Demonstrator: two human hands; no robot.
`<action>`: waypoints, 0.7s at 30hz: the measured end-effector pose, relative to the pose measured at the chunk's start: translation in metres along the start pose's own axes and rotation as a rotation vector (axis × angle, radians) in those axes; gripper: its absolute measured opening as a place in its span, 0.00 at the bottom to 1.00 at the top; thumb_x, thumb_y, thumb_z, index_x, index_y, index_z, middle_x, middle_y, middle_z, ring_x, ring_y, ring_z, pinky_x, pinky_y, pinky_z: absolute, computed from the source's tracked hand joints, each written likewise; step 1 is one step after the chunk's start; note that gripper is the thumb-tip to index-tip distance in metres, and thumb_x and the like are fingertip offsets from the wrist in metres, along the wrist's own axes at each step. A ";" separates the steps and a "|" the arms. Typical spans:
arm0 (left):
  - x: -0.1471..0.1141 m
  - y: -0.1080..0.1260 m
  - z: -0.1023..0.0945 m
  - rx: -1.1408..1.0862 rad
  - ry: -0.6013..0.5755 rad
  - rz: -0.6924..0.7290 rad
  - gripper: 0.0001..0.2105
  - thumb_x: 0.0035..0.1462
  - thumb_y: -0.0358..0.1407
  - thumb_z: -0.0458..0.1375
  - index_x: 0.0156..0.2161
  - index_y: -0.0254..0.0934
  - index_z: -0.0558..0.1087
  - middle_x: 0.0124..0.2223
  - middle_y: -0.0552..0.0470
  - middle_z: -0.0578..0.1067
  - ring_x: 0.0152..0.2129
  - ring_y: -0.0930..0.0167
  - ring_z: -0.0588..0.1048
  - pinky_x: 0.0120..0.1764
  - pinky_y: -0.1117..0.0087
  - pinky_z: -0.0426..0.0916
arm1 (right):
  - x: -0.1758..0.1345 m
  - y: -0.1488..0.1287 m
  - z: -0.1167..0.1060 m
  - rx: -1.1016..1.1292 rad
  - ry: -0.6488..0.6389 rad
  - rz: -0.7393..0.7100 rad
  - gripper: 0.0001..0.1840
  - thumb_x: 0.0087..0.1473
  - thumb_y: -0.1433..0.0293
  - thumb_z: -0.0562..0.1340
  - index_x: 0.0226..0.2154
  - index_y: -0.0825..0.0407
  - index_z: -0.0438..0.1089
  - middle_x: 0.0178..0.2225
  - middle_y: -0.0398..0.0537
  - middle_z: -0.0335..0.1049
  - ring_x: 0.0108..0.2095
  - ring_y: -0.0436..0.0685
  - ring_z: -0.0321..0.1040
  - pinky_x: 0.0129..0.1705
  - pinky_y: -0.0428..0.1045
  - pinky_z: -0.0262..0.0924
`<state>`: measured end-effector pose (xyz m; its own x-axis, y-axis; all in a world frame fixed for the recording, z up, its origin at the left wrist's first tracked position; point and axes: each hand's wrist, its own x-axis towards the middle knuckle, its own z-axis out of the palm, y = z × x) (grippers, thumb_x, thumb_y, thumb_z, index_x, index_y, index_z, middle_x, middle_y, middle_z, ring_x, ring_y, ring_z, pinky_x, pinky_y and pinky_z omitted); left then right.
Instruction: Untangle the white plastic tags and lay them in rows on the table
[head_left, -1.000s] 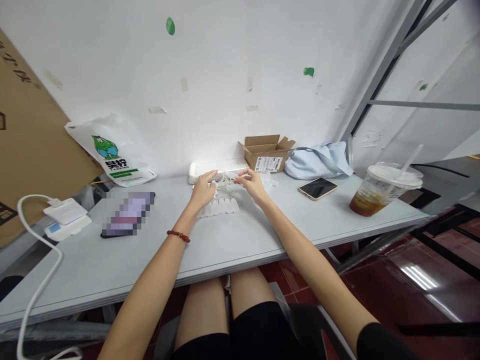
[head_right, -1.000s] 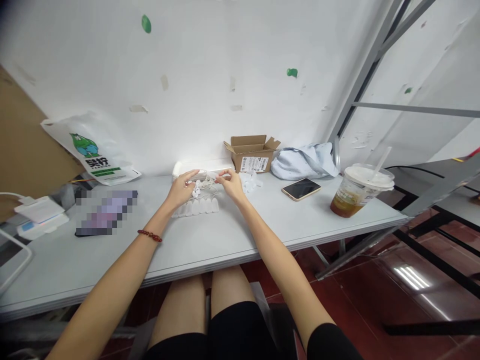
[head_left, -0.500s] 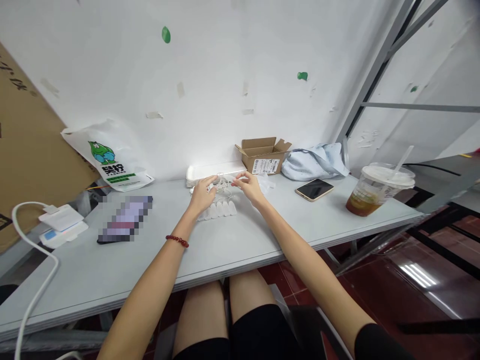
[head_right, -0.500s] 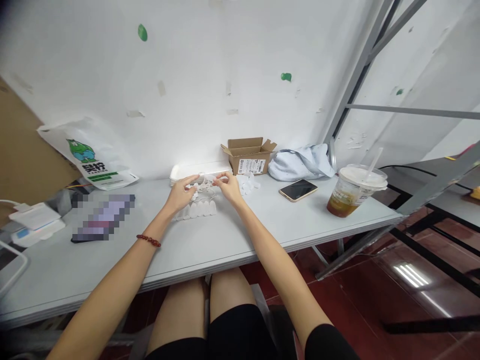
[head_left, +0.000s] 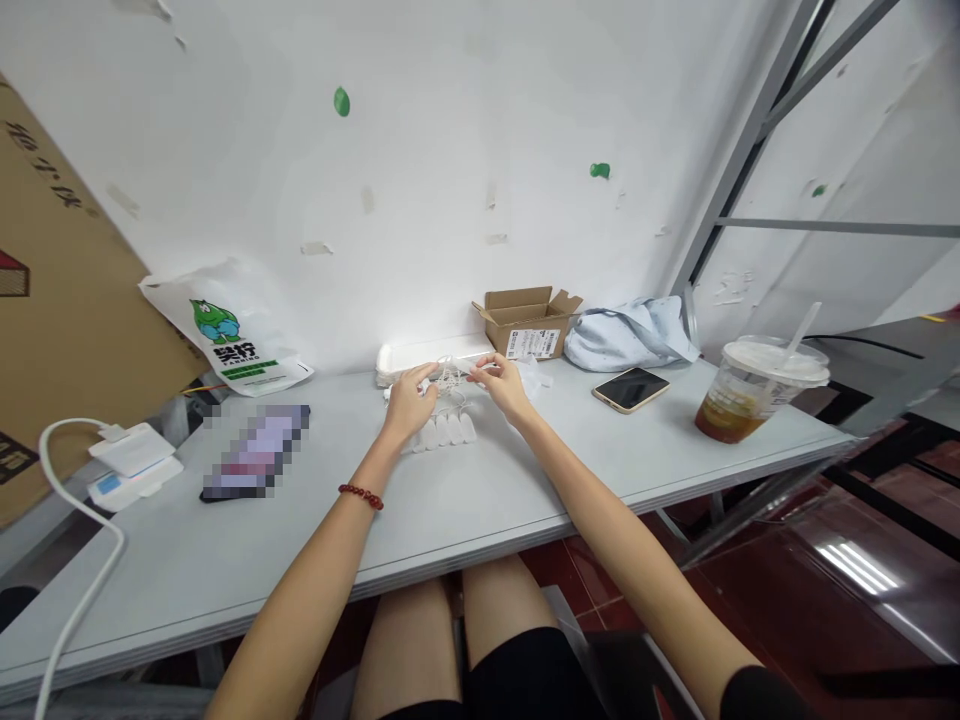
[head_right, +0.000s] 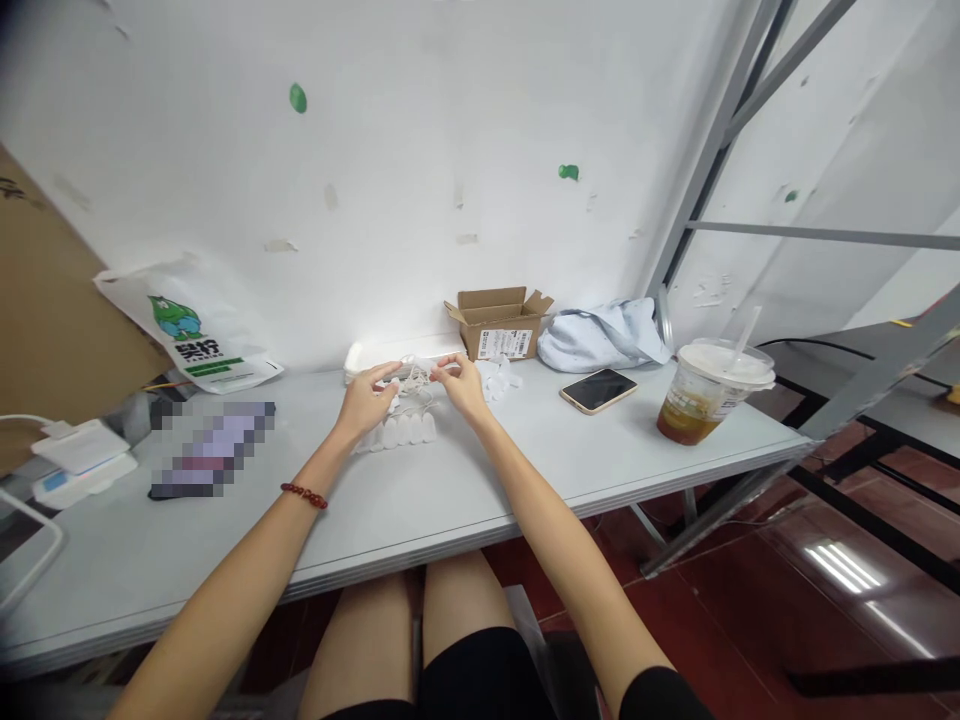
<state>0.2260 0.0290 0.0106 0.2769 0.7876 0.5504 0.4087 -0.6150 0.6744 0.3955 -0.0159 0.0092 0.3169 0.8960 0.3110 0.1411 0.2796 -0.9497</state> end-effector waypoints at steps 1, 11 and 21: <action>0.000 -0.001 0.000 -0.009 0.007 0.003 0.19 0.50 0.28 0.53 0.47 0.36 0.76 0.52 0.45 0.75 0.51 0.63 0.71 0.45 0.63 0.71 | 0.000 0.000 0.000 -0.001 -0.002 -0.004 0.14 0.43 0.58 0.63 0.29 0.49 0.62 0.24 0.43 0.73 0.29 0.54 0.69 0.31 0.47 0.56; 0.001 0.003 -0.004 -0.007 0.013 -0.037 0.20 0.50 0.27 0.52 0.48 0.32 0.75 0.53 0.41 0.74 0.52 0.62 0.70 0.46 0.63 0.70 | -0.003 -0.003 0.000 -0.007 -0.022 0.024 0.15 0.43 0.58 0.63 0.29 0.49 0.62 0.25 0.43 0.73 0.31 0.55 0.70 0.32 0.47 0.57; 0.002 0.001 -0.003 0.030 0.030 -0.031 0.22 0.49 0.27 0.53 0.51 0.34 0.73 0.55 0.43 0.72 0.54 0.62 0.69 0.47 0.63 0.70 | -0.004 -0.006 0.002 -0.023 -0.057 0.010 0.14 0.44 0.59 0.63 0.29 0.50 0.62 0.25 0.44 0.74 0.31 0.55 0.70 0.31 0.47 0.56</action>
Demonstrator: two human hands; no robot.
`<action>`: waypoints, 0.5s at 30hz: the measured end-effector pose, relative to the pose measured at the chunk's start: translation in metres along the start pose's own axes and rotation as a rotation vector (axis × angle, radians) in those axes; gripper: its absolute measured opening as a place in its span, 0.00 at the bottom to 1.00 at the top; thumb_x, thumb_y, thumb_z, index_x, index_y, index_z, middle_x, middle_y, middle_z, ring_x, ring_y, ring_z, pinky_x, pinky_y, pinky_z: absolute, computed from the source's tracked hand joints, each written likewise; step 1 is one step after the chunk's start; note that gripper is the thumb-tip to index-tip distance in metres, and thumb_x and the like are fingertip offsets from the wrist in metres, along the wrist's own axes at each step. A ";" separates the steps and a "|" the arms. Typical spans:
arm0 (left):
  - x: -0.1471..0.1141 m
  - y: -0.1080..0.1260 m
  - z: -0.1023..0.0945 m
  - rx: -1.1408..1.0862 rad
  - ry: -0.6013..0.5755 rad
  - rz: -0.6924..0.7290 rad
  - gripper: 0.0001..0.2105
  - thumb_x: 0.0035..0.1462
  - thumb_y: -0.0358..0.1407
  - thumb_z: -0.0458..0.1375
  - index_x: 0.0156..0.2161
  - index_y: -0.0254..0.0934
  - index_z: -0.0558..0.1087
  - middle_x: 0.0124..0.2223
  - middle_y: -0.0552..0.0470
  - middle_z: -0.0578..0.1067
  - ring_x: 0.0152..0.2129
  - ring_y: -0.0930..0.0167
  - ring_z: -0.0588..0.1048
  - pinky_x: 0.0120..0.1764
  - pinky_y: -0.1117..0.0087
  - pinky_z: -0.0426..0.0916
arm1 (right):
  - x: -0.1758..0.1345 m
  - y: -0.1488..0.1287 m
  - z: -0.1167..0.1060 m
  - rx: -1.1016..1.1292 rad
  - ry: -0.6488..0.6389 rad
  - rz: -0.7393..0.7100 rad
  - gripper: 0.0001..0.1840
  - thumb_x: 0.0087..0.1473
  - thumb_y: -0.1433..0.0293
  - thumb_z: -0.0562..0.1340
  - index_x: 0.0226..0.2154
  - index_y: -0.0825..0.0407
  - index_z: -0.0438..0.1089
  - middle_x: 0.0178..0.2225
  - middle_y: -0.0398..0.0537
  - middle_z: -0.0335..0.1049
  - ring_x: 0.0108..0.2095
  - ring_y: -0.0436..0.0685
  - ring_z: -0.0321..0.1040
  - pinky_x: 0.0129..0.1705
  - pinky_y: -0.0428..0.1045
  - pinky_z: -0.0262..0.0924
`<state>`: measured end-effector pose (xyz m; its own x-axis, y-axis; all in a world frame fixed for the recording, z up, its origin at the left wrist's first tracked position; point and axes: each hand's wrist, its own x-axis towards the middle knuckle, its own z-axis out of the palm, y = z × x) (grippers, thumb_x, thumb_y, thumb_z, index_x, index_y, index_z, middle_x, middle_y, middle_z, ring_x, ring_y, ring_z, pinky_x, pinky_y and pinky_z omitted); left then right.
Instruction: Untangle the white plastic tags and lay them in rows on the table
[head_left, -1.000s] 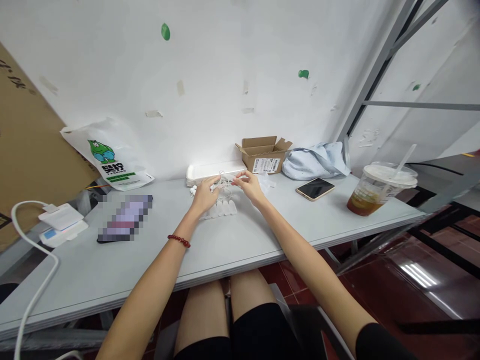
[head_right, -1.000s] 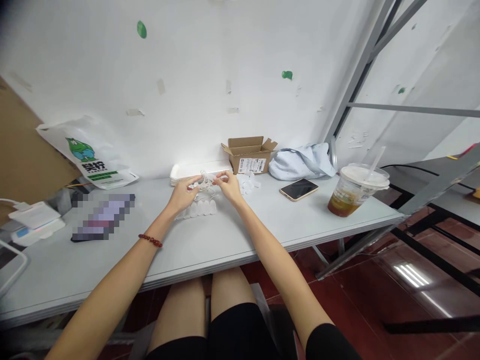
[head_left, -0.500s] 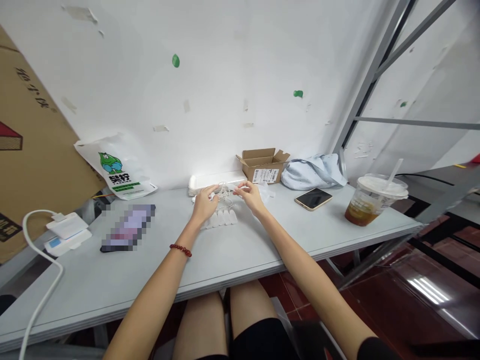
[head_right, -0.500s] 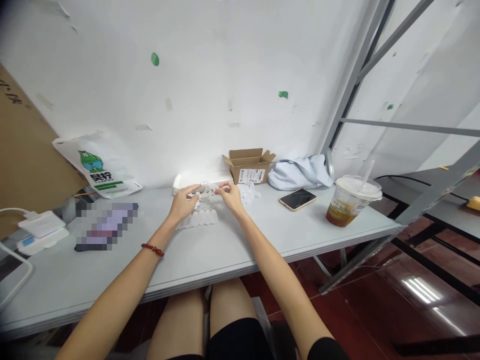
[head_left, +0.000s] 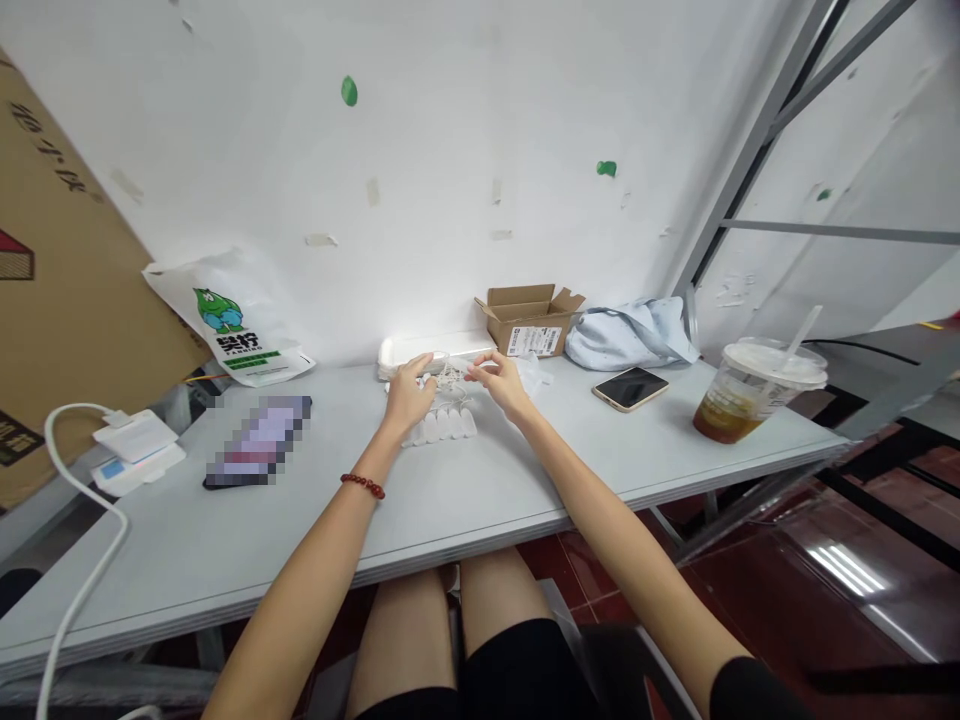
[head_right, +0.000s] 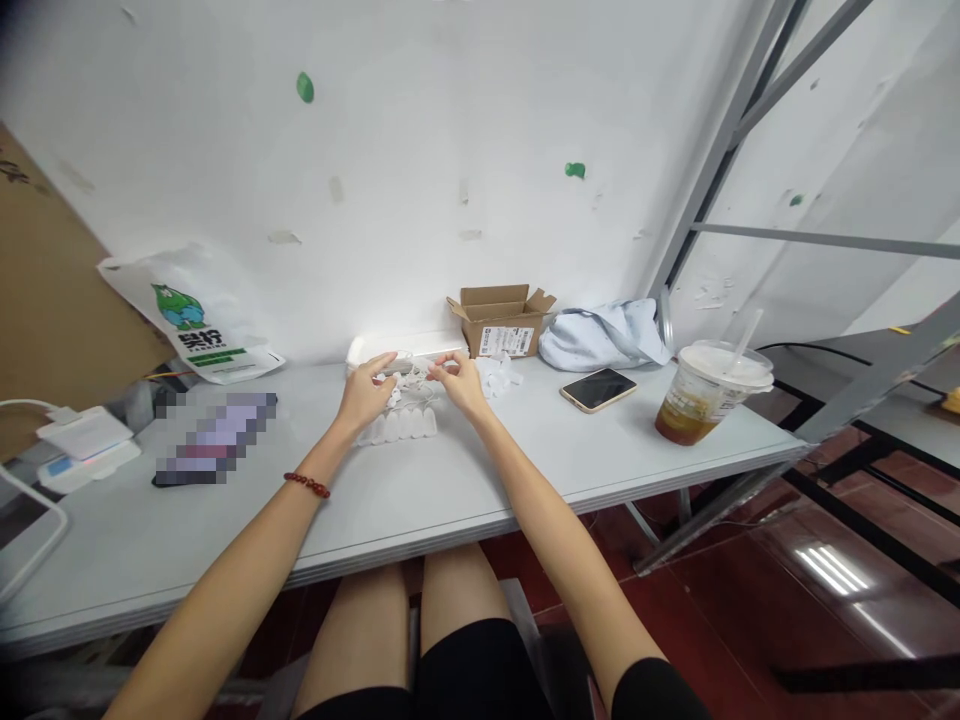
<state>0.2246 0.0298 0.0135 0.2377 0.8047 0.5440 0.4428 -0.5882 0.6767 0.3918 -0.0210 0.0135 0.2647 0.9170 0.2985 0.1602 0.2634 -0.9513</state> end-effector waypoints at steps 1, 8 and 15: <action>0.000 0.000 0.000 -0.004 -0.008 0.002 0.22 0.49 0.27 0.53 0.51 0.34 0.73 0.55 0.43 0.72 0.53 0.62 0.69 0.47 0.63 0.70 | 0.000 0.000 0.000 0.000 -0.003 -0.004 0.14 0.43 0.58 0.64 0.29 0.49 0.62 0.25 0.44 0.74 0.31 0.55 0.70 0.30 0.47 0.56; -0.003 0.002 0.002 -0.067 -0.027 0.032 0.19 0.48 0.27 0.52 0.45 0.36 0.76 0.51 0.45 0.76 0.50 0.64 0.71 0.43 0.64 0.71 | 0.001 0.003 -0.001 0.019 0.026 -0.004 0.15 0.44 0.58 0.63 0.29 0.49 0.62 0.24 0.43 0.73 0.32 0.56 0.72 0.30 0.47 0.57; -0.004 0.008 0.003 -0.199 -0.018 -0.034 0.10 0.48 0.30 0.54 0.34 0.36 0.76 0.44 0.47 0.79 0.43 0.65 0.74 0.42 0.66 0.69 | -0.002 -0.003 -0.002 0.014 -0.050 0.064 0.13 0.44 0.61 0.65 0.30 0.50 0.62 0.24 0.43 0.74 0.32 0.55 0.72 0.34 0.48 0.58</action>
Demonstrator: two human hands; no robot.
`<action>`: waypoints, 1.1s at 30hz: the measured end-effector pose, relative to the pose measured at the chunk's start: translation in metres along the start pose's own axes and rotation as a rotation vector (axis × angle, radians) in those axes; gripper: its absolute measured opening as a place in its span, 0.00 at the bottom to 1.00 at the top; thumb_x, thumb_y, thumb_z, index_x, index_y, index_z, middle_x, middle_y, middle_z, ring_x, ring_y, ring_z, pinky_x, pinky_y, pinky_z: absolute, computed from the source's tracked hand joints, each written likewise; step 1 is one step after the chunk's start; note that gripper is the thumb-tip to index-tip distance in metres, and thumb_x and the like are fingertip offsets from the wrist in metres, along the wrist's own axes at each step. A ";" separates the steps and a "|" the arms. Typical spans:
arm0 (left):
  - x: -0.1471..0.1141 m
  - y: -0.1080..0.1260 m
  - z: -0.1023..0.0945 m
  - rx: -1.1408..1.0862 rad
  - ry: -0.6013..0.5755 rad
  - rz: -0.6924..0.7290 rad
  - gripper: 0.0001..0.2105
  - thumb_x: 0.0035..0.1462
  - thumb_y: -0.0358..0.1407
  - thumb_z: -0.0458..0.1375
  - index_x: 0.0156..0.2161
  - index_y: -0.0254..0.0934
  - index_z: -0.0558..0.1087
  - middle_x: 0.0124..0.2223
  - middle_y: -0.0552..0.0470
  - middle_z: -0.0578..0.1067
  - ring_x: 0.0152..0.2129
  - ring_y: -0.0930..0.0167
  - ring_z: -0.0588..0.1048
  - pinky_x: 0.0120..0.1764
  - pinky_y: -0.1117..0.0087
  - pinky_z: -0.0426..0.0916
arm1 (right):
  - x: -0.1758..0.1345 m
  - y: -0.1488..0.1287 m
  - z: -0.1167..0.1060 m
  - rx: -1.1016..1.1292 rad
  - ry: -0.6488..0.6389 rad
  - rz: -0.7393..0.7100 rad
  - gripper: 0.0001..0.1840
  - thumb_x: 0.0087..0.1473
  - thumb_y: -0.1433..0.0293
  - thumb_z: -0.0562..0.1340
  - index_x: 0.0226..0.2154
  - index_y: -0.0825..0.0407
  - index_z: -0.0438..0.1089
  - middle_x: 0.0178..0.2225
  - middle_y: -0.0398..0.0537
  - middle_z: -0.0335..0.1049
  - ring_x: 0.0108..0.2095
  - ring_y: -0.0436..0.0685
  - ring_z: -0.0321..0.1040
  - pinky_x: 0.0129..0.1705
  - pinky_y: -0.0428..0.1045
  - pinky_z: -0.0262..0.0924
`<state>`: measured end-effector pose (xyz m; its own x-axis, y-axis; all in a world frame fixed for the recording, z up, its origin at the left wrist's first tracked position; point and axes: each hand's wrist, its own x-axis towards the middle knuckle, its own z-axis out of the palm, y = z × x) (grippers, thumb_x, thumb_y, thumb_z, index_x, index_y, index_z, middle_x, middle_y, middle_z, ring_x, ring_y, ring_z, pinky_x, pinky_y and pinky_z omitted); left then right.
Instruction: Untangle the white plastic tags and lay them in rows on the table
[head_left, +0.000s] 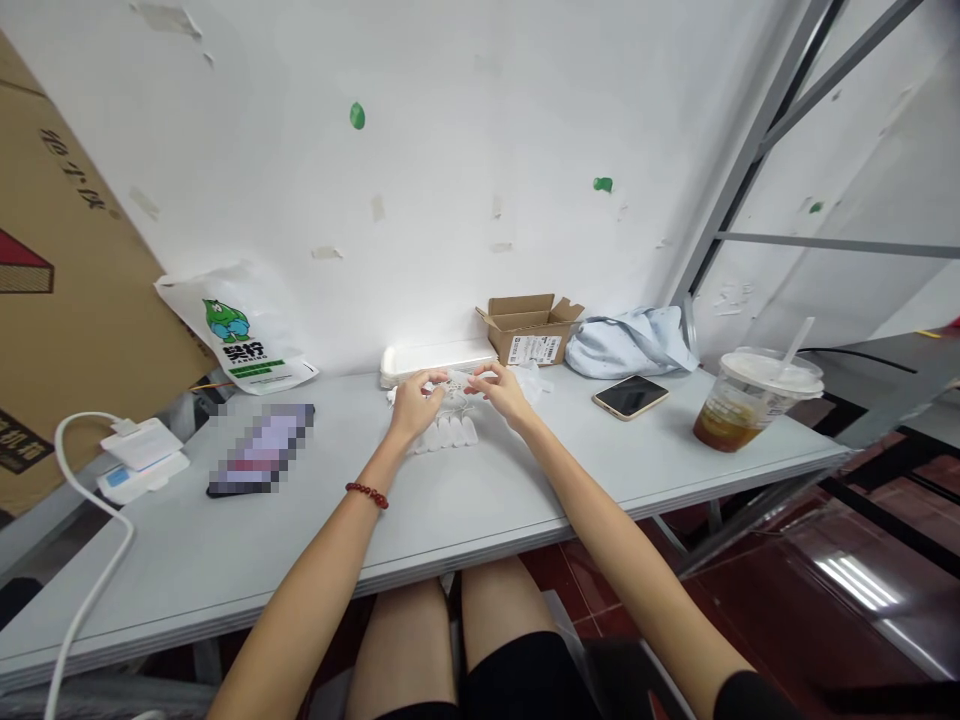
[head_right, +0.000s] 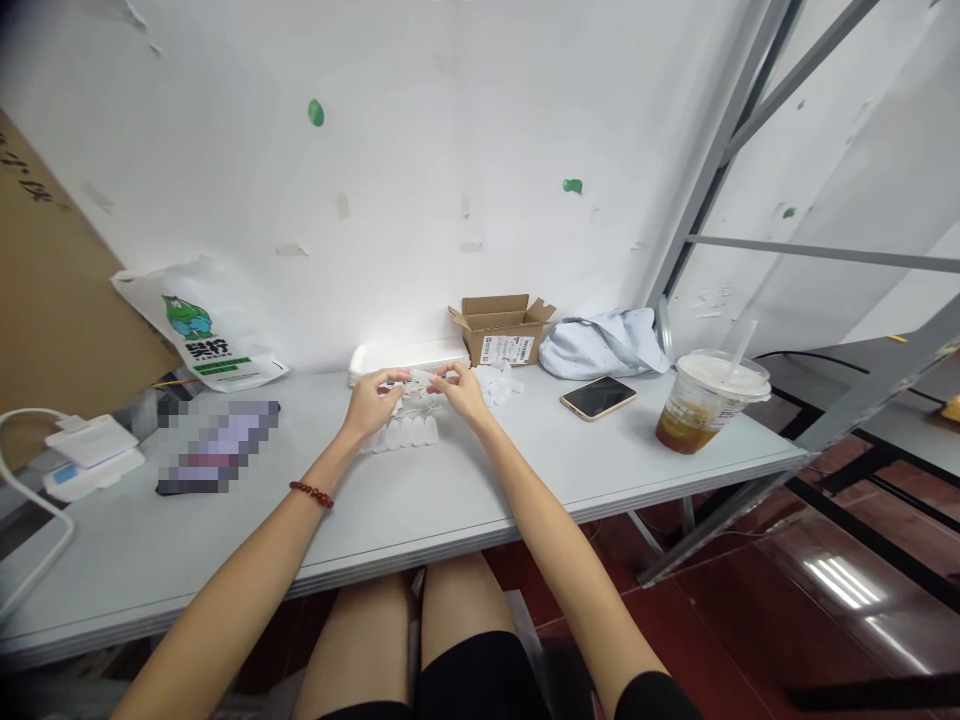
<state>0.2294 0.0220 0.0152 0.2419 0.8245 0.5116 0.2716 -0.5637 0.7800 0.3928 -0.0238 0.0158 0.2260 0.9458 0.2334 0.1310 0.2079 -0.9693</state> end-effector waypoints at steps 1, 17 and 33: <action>0.001 0.000 0.000 -0.035 0.018 -0.030 0.09 0.48 0.30 0.54 0.33 0.35 0.75 0.43 0.47 0.79 0.42 0.66 0.75 0.42 0.65 0.69 | -0.001 -0.001 0.000 0.004 -0.014 0.008 0.13 0.44 0.62 0.65 0.30 0.50 0.63 0.24 0.43 0.74 0.32 0.55 0.72 0.34 0.49 0.58; 0.007 0.002 -0.007 -0.778 0.024 -0.491 0.11 0.44 0.25 0.64 0.35 0.32 0.70 0.29 0.52 0.74 0.28 0.75 0.74 0.43 0.68 0.70 | -0.008 -0.007 0.005 0.023 -0.220 -0.037 0.15 0.47 0.59 0.64 0.34 0.51 0.65 0.26 0.45 0.76 0.28 0.53 0.70 0.32 0.48 0.58; 0.000 0.011 -0.001 -0.590 -0.013 -0.439 0.13 0.38 0.39 0.69 0.25 0.31 0.74 0.23 0.53 0.72 0.22 0.76 0.70 0.32 0.71 0.69 | -0.010 0.003 0.019 -0.840 -0.050 -0.590 0.09 0.57 0.71 0.58 0.43 0.52 0.66 0.43 0.58 0.71 0.45 0.62 0.67 0.45 0.53 0.59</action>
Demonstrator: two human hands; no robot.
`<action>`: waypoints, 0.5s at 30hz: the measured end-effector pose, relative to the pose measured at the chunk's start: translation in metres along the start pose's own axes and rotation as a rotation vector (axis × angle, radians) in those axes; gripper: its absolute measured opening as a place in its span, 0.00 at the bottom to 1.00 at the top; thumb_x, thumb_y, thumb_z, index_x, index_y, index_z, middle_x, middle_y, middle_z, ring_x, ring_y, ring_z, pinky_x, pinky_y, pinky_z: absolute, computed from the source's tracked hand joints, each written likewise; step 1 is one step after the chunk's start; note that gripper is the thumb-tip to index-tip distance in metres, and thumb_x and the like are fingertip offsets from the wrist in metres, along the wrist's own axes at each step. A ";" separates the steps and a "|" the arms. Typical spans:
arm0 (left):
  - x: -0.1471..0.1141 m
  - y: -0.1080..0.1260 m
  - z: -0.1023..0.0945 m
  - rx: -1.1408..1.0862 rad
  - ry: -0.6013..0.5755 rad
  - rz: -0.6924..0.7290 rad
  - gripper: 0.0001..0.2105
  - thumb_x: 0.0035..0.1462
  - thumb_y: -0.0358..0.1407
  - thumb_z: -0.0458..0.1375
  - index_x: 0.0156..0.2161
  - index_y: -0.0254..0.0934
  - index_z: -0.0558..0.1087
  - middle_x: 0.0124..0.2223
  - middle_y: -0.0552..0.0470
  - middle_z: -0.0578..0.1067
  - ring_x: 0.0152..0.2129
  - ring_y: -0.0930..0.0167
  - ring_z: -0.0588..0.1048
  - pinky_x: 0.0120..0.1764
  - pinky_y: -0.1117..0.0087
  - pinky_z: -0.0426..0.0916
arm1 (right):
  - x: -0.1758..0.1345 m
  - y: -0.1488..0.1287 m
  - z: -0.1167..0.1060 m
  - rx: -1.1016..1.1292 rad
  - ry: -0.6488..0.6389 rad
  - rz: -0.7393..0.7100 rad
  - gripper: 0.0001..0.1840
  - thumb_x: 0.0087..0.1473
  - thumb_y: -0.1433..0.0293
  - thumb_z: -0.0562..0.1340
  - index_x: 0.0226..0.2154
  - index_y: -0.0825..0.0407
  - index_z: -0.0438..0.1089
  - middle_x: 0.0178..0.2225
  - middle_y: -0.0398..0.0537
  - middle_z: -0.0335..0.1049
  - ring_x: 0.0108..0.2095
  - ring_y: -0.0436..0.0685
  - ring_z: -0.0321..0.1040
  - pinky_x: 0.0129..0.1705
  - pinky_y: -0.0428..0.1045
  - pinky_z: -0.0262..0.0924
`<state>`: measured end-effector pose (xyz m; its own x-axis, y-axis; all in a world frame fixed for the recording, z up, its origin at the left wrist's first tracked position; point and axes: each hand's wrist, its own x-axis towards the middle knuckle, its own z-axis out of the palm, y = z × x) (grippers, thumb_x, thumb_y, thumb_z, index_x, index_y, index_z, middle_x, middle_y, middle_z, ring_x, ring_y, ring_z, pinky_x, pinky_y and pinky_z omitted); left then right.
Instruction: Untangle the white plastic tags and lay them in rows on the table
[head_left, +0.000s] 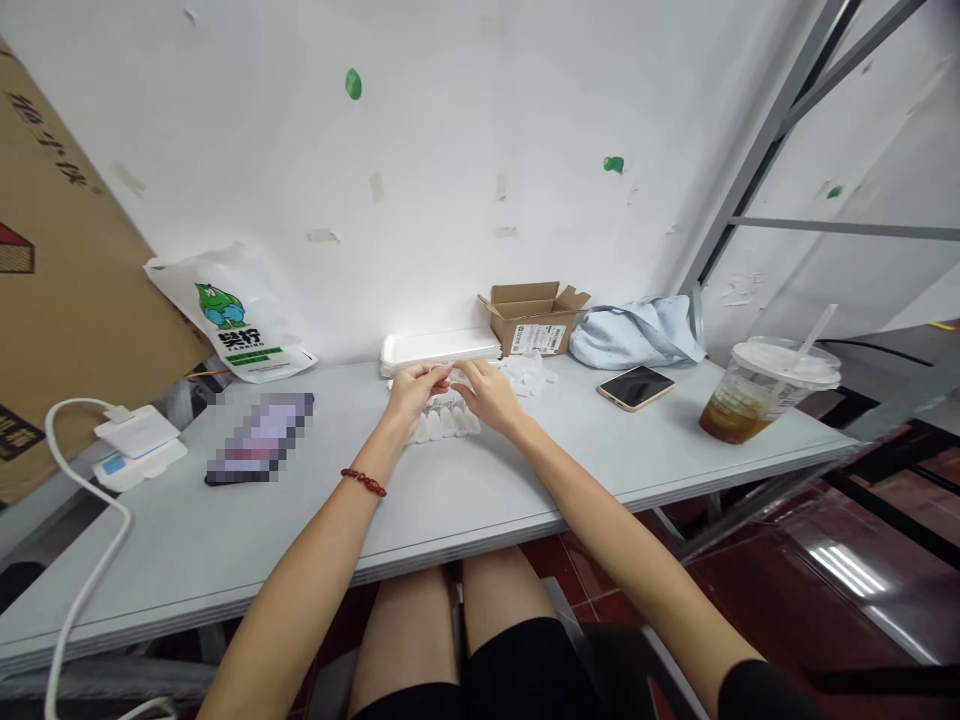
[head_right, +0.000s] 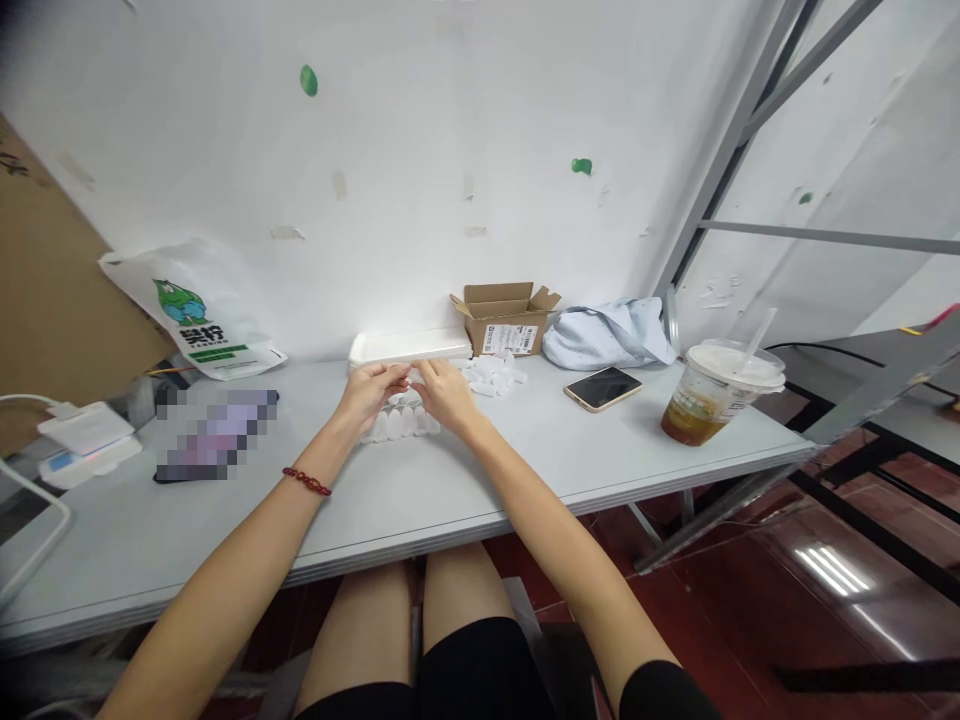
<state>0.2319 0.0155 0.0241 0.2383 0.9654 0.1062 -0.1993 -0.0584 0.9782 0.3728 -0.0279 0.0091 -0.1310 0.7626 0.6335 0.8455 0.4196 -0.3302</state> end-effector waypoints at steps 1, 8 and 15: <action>-0.001 0.001 0.001 0.008 0.006 0.015 0.14 0.38 0.40 0.68 0.26 0.31 0.73 0.23 0.54 0.72 0.22 0.75 0.71 0.32 0.71 0.69 | 0.000 -0.002 0.000 -0.052 -0.010 -0.019 0.10 0.59 0.70 0.57 0.44 0.53 0.65 0.43 0.58 0.71 0.45 0.62 0.67 0.45 0.54 0.59; -0.004 0.003 0.004 0.099 0.012 0.136 0.16 0.43 0.35 0.65 0.40 0.32 0.72 0.31 0.51 0.77 0.28 0.71 0.75 0.37 0.67 0.70 | 0.001 0.003 0.001 0.179 0.002 0.132 0.15 0.60 0.68 0.55 0.49 0.53 0.64 0.36 0.51 0.74 0.35 0.56 0.70 0.39 0.49 0.60; -0.007 -0.004 0.007 0.555 -0.024 0.538 0.10 0.50 0.34 0.59 0.39 0.35 0.73 0.43 0.45 0.77 0.41 0.65 0.74 0.41 0.64 0.71 | 0.006 0.006 -0.007 0.831 0.001 0.499 0.11 0.53 0.66 0.57 0.39 0.54 0.65 0.26 0.43 0.73 0.28 0.51 0.71 0.35 0.47 0.60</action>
<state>0.2378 0.0075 0.0212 0.2649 0.7627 0.5899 0.2105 -0.6428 0.7365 0.3806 -0.0246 0.0163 0.1442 0.9471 0.2867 0.1681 0.2621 -0.9503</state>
